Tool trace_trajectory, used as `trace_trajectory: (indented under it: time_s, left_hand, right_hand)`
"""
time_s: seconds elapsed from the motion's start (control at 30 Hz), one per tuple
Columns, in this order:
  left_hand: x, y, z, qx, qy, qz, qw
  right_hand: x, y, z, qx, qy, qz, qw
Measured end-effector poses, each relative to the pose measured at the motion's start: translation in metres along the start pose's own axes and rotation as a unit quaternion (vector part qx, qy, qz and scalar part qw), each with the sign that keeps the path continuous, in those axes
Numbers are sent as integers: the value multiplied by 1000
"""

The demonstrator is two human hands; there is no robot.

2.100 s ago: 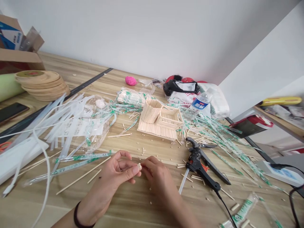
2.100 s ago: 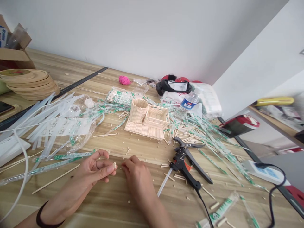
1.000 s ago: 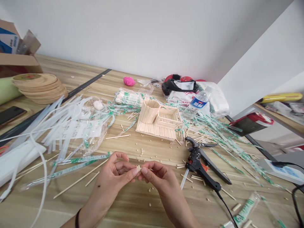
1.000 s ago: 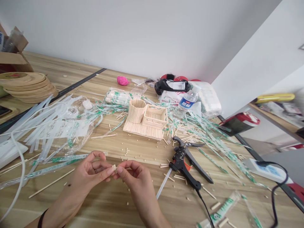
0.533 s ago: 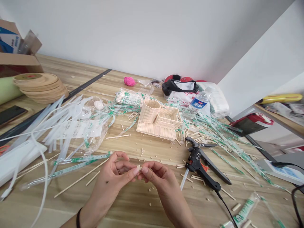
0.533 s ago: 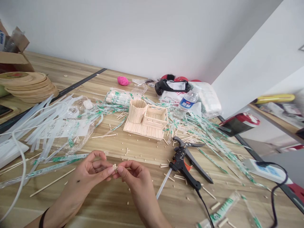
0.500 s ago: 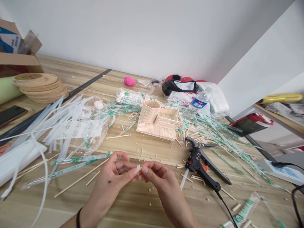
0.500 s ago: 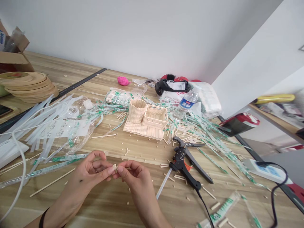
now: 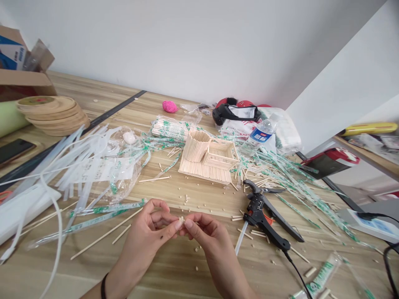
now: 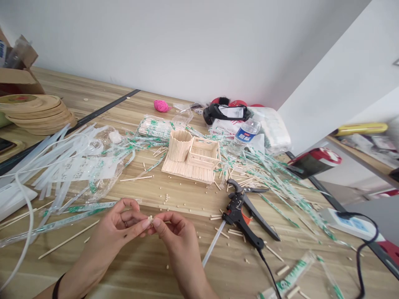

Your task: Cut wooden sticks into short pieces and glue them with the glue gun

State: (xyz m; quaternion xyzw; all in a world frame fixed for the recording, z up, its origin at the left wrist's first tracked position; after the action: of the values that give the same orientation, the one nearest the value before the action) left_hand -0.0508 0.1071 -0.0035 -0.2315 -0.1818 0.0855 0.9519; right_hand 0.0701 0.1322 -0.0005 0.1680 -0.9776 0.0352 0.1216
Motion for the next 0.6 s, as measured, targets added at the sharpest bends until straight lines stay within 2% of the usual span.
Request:
trace_trajectory:
  time_s: [0.1,0.17,0.3,0.4,0.5,0.6]
  left_hand:
    - [-2,1,1,-4,15,9,1000]
    - [-7,1,4,-10,24,27,999]
    - [-18,0,12,-14,0,56,998]
    - [-21,-1,16,-16,-21,59,998]
    - [-19,-3,15,-22,-29,53,998]
    - [-17,-2,12,-26,-32,46,998]
  right_hand:
    - [-3,1,4,12,-10,-1,1000]
    - [-13,3,-1,3,-48,13,999]
    - [-45,11,-27,-66,-156,68,983]
    - [-62,17,-46,-128,-265,86,952]
    - [-63,20,-48,-161,-347,69,921]
    - [-53,20,-39,-172,-368,35,913]
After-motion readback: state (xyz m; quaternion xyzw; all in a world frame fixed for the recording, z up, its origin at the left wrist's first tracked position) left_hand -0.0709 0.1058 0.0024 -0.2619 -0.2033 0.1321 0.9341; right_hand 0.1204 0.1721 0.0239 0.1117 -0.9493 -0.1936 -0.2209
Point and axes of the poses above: each hand's wrist, its own y-axis towards the middle knuckle, its own x-axis out of the palm, z = x × y, the point moved 10 cm from there along y, towards the middle knuckle, and after that the axes turned 13 degrees about -x, right-handed, at the moved point
